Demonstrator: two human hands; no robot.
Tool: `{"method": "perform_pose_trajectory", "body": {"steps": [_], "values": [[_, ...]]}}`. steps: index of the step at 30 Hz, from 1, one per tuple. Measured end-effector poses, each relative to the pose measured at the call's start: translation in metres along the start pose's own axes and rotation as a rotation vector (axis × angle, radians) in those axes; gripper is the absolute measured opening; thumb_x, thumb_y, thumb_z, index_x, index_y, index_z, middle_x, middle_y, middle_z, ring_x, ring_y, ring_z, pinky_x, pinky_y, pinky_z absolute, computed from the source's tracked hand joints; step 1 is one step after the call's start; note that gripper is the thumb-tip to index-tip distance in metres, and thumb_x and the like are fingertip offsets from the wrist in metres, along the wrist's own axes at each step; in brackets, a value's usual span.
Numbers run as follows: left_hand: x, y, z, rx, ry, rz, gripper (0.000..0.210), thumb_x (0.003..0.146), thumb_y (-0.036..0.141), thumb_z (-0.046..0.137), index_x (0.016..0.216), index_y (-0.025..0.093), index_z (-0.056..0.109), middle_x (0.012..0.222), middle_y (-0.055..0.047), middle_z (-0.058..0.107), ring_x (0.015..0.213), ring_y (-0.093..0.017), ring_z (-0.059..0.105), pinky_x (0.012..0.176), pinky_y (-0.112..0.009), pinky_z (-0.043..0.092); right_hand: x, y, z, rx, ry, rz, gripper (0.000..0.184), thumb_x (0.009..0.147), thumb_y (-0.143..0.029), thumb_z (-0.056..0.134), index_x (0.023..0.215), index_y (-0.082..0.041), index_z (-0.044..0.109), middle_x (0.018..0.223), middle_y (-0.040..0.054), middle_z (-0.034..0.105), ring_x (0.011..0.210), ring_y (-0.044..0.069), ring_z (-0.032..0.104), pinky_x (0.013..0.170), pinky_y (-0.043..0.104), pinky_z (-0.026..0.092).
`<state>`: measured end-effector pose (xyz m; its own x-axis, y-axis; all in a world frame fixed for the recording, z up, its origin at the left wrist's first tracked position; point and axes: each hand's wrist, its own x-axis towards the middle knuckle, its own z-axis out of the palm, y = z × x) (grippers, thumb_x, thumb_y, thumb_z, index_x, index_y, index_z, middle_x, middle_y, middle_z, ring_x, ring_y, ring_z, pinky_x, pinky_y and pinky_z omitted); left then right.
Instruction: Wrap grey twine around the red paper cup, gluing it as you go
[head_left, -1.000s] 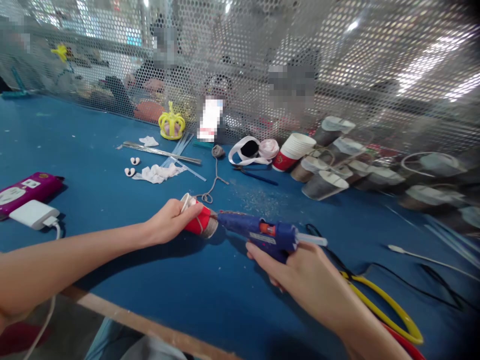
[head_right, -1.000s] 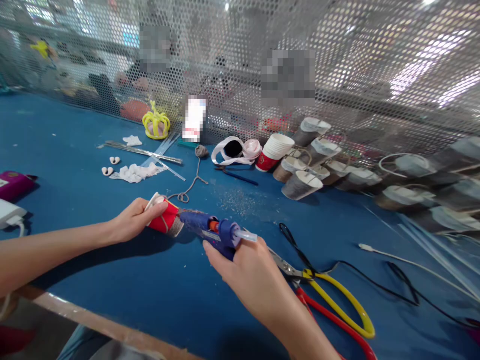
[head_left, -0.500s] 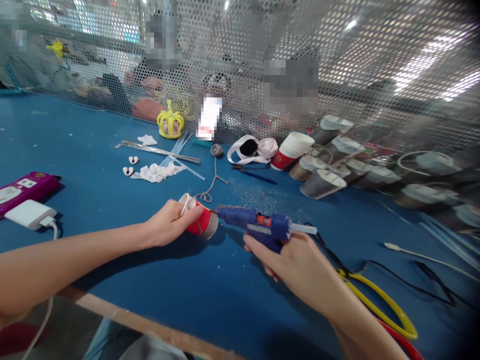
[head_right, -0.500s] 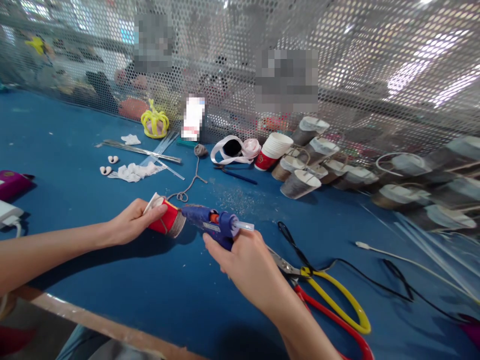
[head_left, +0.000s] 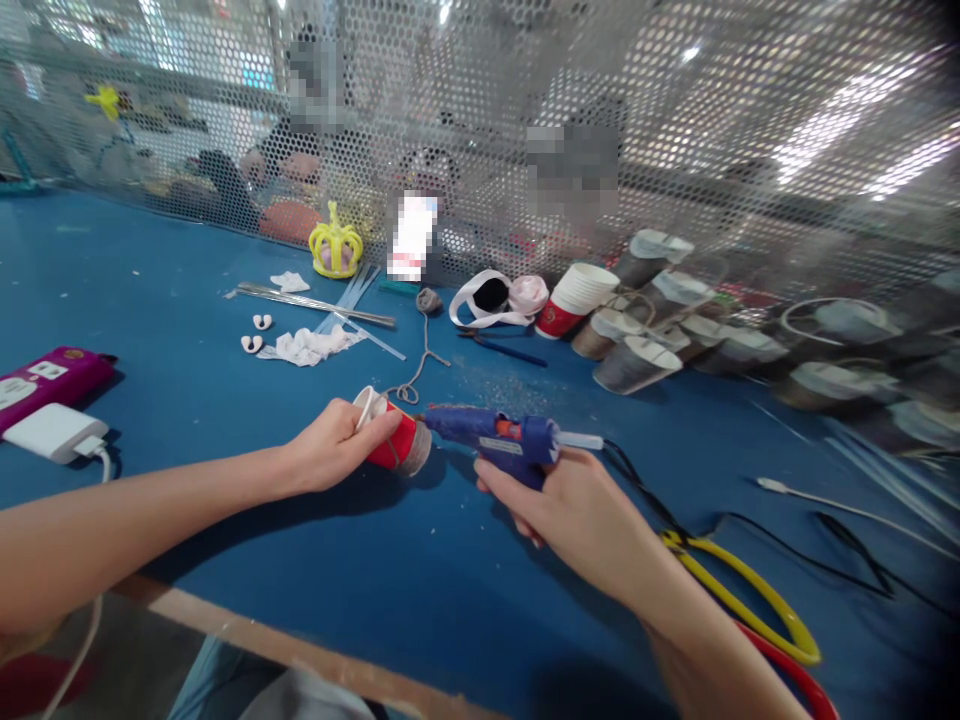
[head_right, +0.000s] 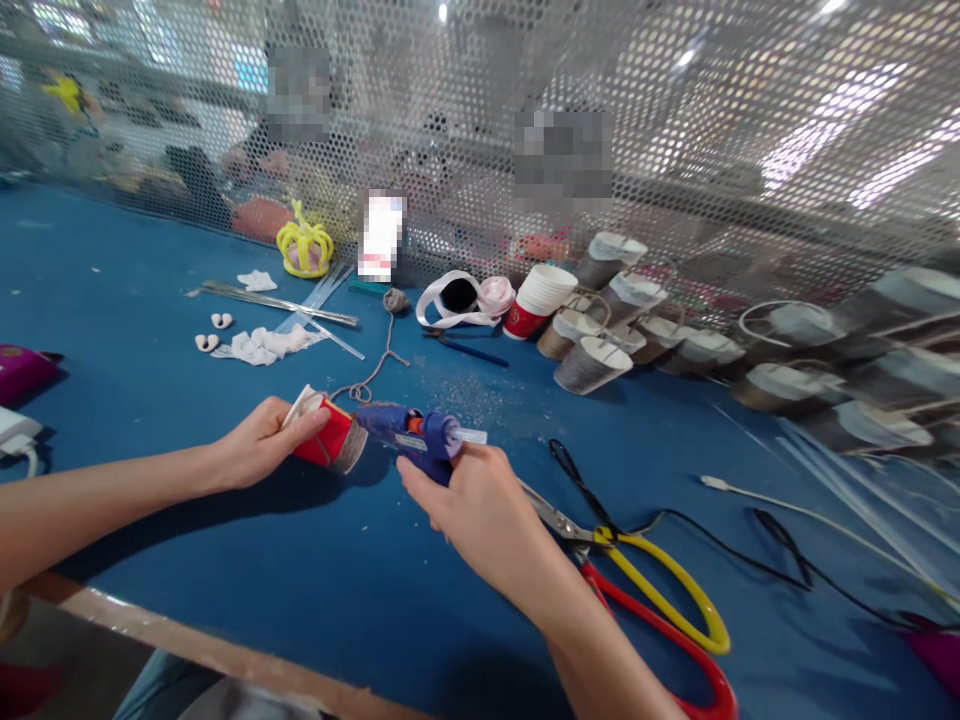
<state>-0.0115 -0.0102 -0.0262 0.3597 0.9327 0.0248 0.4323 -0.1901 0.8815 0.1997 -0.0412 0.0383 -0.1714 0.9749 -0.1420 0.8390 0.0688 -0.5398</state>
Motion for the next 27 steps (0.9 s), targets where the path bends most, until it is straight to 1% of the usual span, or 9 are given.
{"method": "perform_pose_trajectory", "body": {"steps": [4, 9, 13, 19, 23, 25, 27], "values": [[0.0002, 0.0003, -0.0007, -0.016, -0.015, 0.034, 0.047, 0.084, 0.047, 0.030, 0.049, 0.016, 0.027, 0.051, 0.004, 0.022, 0.050, -0.007, 0.019, 0.044, -0.022, 0.018, -0.0033, 0.0016, 0.0001, 0.029, -0.007, 0.012, 0.034, 0.077, -0.044, 0.045, 0.062, -0.016, 0.056, 0.040, -0.0034, 0.047, 0.035, 0.011, 0.048, 0.039, 0.022, 0.040], [0.0004, 0.0019, -0.0013, 0.003, -0.004, 0.065, 0.045, 0.084, 0.046, 0.030, 0.050, 0.016, 0.025, 0.052, 0.004, 0.023, 0.050, -0.007, 0.020, 0.044, -0.022, 0.018, -0.0018, 0.0015, -0.0002, 0.021, 0.001, -0.013, 0.034, 0.078, -0.043, 0.044, 0.062, -0.016, 0.057, 0.040, -0.0031, 0.048, 0.036, 0.012, 0.049, 0.040, 0.022, 0.041], [0.0004, 0.0031, -0.0010, 0.007, 0.001, 0.044, 0.046, 0.084, 0.046, 0.030, 0.050, 0.017, 0.024, 0.051, 0.004, 0.021, 0.049, -0.007, 0.018, 0.044, -0.021, 0.018, -0.0012, -0.0008, 0.0000, 0.026, 0.004, -0.016, 0.034, 0.078, -0.043, 0.045, 0.058, -0.017, 0.056, 0.038, -0.0031, 0.048, 0.035, 0.011, 0.049, 0.039, 0.022, 0.041], [0.0008, 0.0032, -0.0007, -0.019, -0.010, 0.049, 0.047, 0.084, 0.047, 0.029, 0.050, 0.016, 0.027, 0.052, 0.004, 0.024, 0.050, -0.007, 0.019, 0.044, -0.022, 0.017, -0.0034, 0.0008, -0.0002, 0.042, 0.009, -0.010, 0.035, 0.077, -0.045, 0.046, 0.060, -0.017, 0.057, 0.038, -0.0036, 0.048, 0.034, 0.011, 0.048, 0.037, 0.022, 0.040], [0.0009, 0.0028, -0.0001, -0.060, 0.003, 0.032, 0.047, 0.084, 0.048, 0.030, 0.049, 0.016, 0.025, 0.051, 0.004, 0.022, 0.049, -0.007, 0.018, 0.044, -0.022, 0.016, -0.0047, 0.0009, -0.0006, 0.019, -0.004, -0.006, 0.035, 0.078, -0.043, 0.045, 0.053, -0.019, 0.051, 0.038, -0.0033, 0.047, 0.035, 0.012, 0.048, 0.038, 0.022, 0.040], [0.0011, 0.0030, 0.0001, -0.083, 0.011, 0.014, 0.048, 0.083, 0.048, 0.031, 0.048, 0.017, 0.023, 0.050, 0.005, 0.021, 0.048, -0.007, 0.017, 0.043, -0.022, 0.016, -0.0061, 0.0002, -0.0011, -0.003, -0.010, -0.026, 0.037, 0.078, -0.043, 0.044, 0.048, -0.020, 0.047, 0.039, -0.0026, 0.049, 0.037, 0.012, 0.050, 0.039, 0.022, 0.040], [0.0012, 0.0035, 0.0001, -0.095, 0.015, 0.009, 0.048, 0.083, 0.048, 0.031, 0.047, 0.016, 0.025, 0.049, 0.004, 0.022, 0.048, -0.007, 0.018, 0.043, -0.021, 0.017, -0.0078, -0.0004, -0.0017, -0.038, -0.005, -0.049, 0.038, 0.078, -0.042, 0.044, 0.046, -0.021, 0.044, 0.040, -0.0019, 0.051, 0.039, 0.012, 0.051, 0.040, 0.023, 0.039]]}}
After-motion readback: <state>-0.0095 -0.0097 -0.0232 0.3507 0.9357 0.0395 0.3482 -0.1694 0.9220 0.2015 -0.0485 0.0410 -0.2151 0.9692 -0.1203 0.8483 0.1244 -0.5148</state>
